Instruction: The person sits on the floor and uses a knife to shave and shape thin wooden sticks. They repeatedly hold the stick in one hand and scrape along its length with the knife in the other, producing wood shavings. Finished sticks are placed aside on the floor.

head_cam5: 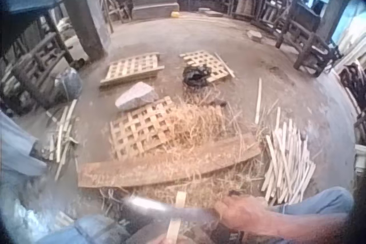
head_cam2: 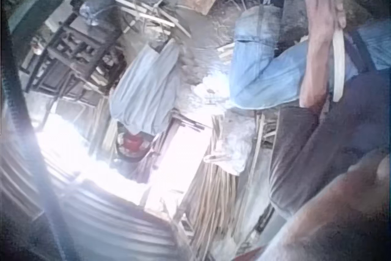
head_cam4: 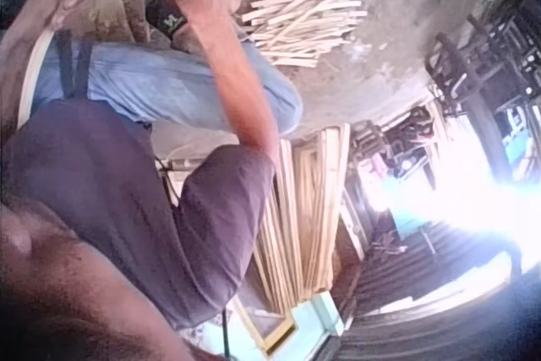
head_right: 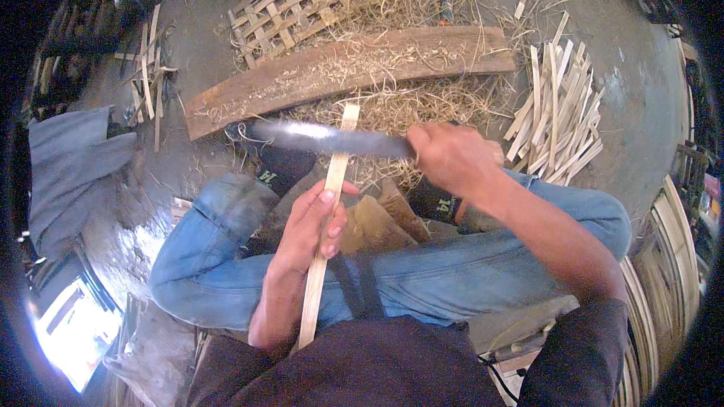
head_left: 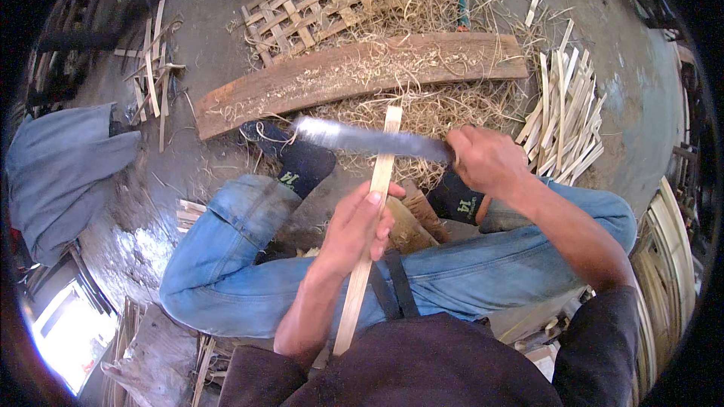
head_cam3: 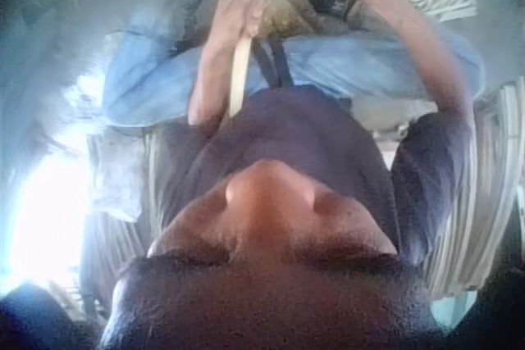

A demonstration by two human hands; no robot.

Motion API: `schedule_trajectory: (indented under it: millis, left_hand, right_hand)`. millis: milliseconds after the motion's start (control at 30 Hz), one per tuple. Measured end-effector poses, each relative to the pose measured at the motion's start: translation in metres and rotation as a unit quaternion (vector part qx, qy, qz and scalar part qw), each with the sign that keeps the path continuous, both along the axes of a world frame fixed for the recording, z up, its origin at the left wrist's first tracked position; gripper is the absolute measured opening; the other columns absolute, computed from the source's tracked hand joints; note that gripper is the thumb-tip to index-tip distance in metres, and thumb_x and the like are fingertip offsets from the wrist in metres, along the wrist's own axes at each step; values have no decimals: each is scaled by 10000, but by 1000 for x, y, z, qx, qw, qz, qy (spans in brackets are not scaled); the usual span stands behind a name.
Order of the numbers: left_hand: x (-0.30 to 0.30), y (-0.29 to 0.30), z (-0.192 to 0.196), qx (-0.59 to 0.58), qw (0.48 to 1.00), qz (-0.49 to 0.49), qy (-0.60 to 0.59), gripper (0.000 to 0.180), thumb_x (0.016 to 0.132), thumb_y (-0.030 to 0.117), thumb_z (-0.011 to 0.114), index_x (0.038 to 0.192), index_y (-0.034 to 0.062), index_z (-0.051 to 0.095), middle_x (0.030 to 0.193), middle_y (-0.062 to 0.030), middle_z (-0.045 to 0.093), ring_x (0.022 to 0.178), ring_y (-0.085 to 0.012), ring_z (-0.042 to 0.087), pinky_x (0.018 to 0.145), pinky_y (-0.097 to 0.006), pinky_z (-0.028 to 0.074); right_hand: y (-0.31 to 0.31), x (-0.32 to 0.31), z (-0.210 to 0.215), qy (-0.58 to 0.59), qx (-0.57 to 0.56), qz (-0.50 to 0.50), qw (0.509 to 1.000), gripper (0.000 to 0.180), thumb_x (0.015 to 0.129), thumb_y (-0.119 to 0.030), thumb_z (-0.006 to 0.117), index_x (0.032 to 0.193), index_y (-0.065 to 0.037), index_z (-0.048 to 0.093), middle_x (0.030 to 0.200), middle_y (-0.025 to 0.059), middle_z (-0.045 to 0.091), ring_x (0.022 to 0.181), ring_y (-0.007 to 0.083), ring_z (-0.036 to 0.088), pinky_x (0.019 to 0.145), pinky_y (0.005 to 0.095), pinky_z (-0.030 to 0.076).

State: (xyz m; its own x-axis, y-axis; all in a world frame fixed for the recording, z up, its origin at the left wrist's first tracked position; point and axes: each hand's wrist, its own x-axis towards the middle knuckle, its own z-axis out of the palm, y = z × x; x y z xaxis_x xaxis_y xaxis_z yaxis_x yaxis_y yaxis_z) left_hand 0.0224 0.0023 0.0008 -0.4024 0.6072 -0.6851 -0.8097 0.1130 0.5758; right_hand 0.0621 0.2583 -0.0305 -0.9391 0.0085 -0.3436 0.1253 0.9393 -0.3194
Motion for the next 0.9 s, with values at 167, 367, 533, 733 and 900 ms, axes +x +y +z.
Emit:
schedule_trajectory:
  millis: [167, 367, 533, 733, 900]
  left_hand:
    - [0, -1, 1, -17, 999, -29, 19, 343, 1022, 268, 343, 1164, 12, 521, 614, 14, 459, 429, -62, 428, 398, -204, 360]
    - [-8, -2, 7, -2, 998, -39, 40, 330, 1019, 256, 356, 1153, 19, 542, 619, 8, 479, 439, -65, 442, 412, -204, 377]
    - [-25, -14, -17, -80, 974, 117, 176, 419, 973, 433, 448, 1108, 53, 562, 656, -13, 526, 599, -106, 528, 541, -267, 444]
    - [-108, -15, 9, -34, 798, 384, 463, 340, 958, 246, 483, 1229, 58, 399, 957, -117, 595, 891, -183, 583, 806, -354, 488]
    - [-124, -4, -8, -27, 783, 369, 501, 353, 956, 188, 512, 1256, 53, 383, 1062, -158, 588, 1044, -226, 570, 944, -421, 461]
  right_hand:
    - [11, -9, 11, 50, -33, -9, 998, 125, 811, -85, 531, 905, -16, 488, 771, 200, 610, 735, 400, 627, 646, 489, 508]
    - [33, -14, -6, 42, 13, -89, 995, 125, 820, -88, 506, 908, -1, 489, 670, 212, 608, 672, 394, 630, 603, 482, 509]
    - [-56, -4, 86, 33, -126, -44, 991, 173, 793, -135, 582, 899, -20, 509, 751, 177, 593, 677, 351, 631, 588, 453, 509]
    - [-42, -22, 85, 20, -223, -110, 968, 238, 797, -134, 633, 917, 13, 489, 741, 201, 602, 676, 394, 619, 586, 444, 495]
    - [-22, -15, 61, -11, -220, -181, 959, 333, 788, -202, 632, 959, 42, 480, 724, 262, 610, 754, 454, 613, 690, 499, 499]
